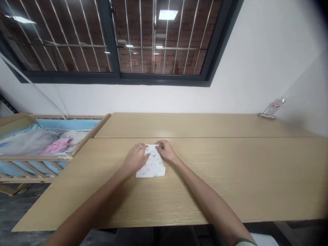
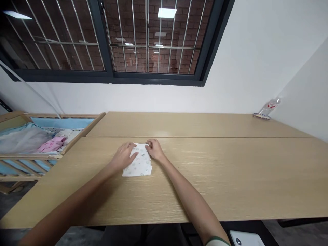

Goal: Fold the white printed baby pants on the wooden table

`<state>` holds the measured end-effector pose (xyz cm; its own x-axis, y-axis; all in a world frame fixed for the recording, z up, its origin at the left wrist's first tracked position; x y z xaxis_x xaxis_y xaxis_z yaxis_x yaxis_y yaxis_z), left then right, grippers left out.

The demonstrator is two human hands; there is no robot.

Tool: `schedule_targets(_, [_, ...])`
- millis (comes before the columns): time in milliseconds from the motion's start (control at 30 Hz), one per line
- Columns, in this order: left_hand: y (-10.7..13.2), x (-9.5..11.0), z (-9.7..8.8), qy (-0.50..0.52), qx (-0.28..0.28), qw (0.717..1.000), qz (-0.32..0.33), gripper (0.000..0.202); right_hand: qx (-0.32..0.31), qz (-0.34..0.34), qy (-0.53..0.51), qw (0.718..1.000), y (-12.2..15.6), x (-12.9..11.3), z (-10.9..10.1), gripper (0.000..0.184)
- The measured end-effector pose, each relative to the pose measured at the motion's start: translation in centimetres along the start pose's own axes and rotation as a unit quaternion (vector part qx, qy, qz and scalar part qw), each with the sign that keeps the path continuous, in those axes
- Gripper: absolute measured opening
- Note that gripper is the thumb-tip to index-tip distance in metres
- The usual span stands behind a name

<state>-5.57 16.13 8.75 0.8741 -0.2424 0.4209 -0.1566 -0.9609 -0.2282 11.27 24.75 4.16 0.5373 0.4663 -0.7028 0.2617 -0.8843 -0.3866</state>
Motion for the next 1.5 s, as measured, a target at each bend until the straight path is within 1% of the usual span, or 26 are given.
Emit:
schedule_targets(67, [3.5, 1.9, 0.6, -0.060, -0.013, 0.997, 0.051, 0.041, 0.016, -0.040, 0.010, 0.999, 0.6, -1.3, -0.9, 0.034])
schedule_targets(133, [7.0, 3.1, 1.5, -0.115, -0.023, 0.990, 0.080, 0.047, 0.005, -0.091, 0.023, 0.996, 1.4, -3.5, -1.5, 0.035])
schedule_targets(200, [9.8, 3.7, 2.4, -0.150, -0.021, 0.985, 0.077, 0.053, -0.031, -0.142, 0.037, 0.989, 2.5, -6.3, -1.4, 0.037])
schedule_targets(233, [10.7, 3.7, 2.8, -0.164, -0.015, 0.984, 0.068, 0.056, -0.060, -0.168, 0.043, 0.983, 3.1, -7.7, -1.0, 0.038])
schedule_targets(300, [11.9, 3.7, 3.4, -0.184, 0.001, 0.982, 0.050, 0.061, -0.130, -0.221, 0.046, 0.965, 4.6, -10.7, 0.2, 0.043])
schedule_targets(367, [12.4, 3.7, 3.8, -0.192, 0.012, 0.981, 0.038, 0.061, -0.206, -0.272, 0.043, 0.939, 6.2, -13.3, 1.8, 0.049])
schedule_targets(433, [12.8, 3.7, 4.3, -0.192, 0.014, 0.981, 0.035, 0.060, -0.273, -0.308, 0.037, 0.911, 7.7, -14.9, 3.4, 0.052])
schedule_targets(467, [13.0, 3.7, 4.5, -0.190, 0.014, 0.981, 0.034, 0.059, -0.301, -0.317, 0.033, 0.899, 8.4, -15.3, 4.2, 0.053])
schedule_targets(533, [13.3, 3.7, 4.9, -0.186, 0.016, 0.982, 0.032, 0.058, -0.350, -0.314, 0.028, 0.882, 9.4, -15.2, 5.6, 0.054])
schedule_targets(600, [13.6, 3.7, 5.0, -0.179, 0.021, 0.983, 0.029, 0.056, -0.387, -0.290, 0.032, 0.875, 9.8, -14.3, 6.8, 0.055])
schedule_targets(667, [13.7, 3.5, 4.9, -0.170, 0.034, 0.985, 0.025, 0.057, -0.408, -0.265, 0.050, 0.872, 9.6, -13.0, 7.6, 0.058])
schedule_targets(733, [13.7, 3.4, 4.6, -0.155, 0.047, 0.986, 0.025, 0.058, -0.415, -0.250, 0.077, 0.872, 8.8, -11.6, 8.0, 0.061])
schedule_targets(833, [13.8, 3.2, 4.3, -0.140, 0.065, 0.988, 0.023, 0.058, -0.404, -0.241, 0.112, 0.875, 6.8, -9.8, 8.2, 0.064])
schedule_targets(933, [14.0, 2.9, 4.5, -0.149, 0.078, 0.986, 0.018, 0.060, -0.373, -0.235, 0.130, 0.888, 4.4, -8.0, 7.9, 0.065])
schedule_targets(1000, [14.1, 2.7, 4.7, -0.154, 0.079, 0.985, 0.015, 0.060, -0.360, -0.233, 0.139, 0.893, 3.0, -6.9, 7.7, 0.066])
schedule_targets(1100, [14.0, 2.6, 4.8, -0.153, 0.079, 0.985, 0.010, 0.058, -0.355, -0.235, 0.150, 0.892, 1.7, -5.9, 7.6, 0.068])
schedule_targets(1233, [14.0, 2.7, 4.7, -0.155, 0.080, 0.985, 0.010, 0.056, -0.337, -0.241, 0.159, 0.896, 0.8, -5.4, 7.4, 0.067])
schedule_targets(1367, [13.9, 2.7, 4.6, -0.160, 0.080, 0.984, 0.022, 0.054, -0.334, -0.247, 0.170, 0.894, 0.9, -5.6, 7.4, 0.068])
schedule_targets(1433, [13.7, 2.3, 4.5, -0.153, 0.078, 0.984, 0.034, 0.051, -0.321, -0.246, 0.168, 0.899, 1.2, -6.0, 7.0, 0.069])
schedule_targets(1500, [13.3, 1.5, 4.4, -0.138, 0.070, 0.987, 0.051, 0.047, -0.291, -0.242, 0.160, 0.912, 1.5, -6.6, 6.1, 0.070])
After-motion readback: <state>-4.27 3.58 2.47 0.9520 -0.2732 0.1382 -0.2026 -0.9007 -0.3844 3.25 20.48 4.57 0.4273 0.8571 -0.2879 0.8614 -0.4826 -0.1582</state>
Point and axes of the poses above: each hand's wrist, its own y-axis away from the middle knuckle, its own z-axis out of the palm, x = y × z, the point moved 8 cm from there along -y, towards the middle knuckle, and after that the axes turned 7 degrees about -z, right-handed, at the moved point
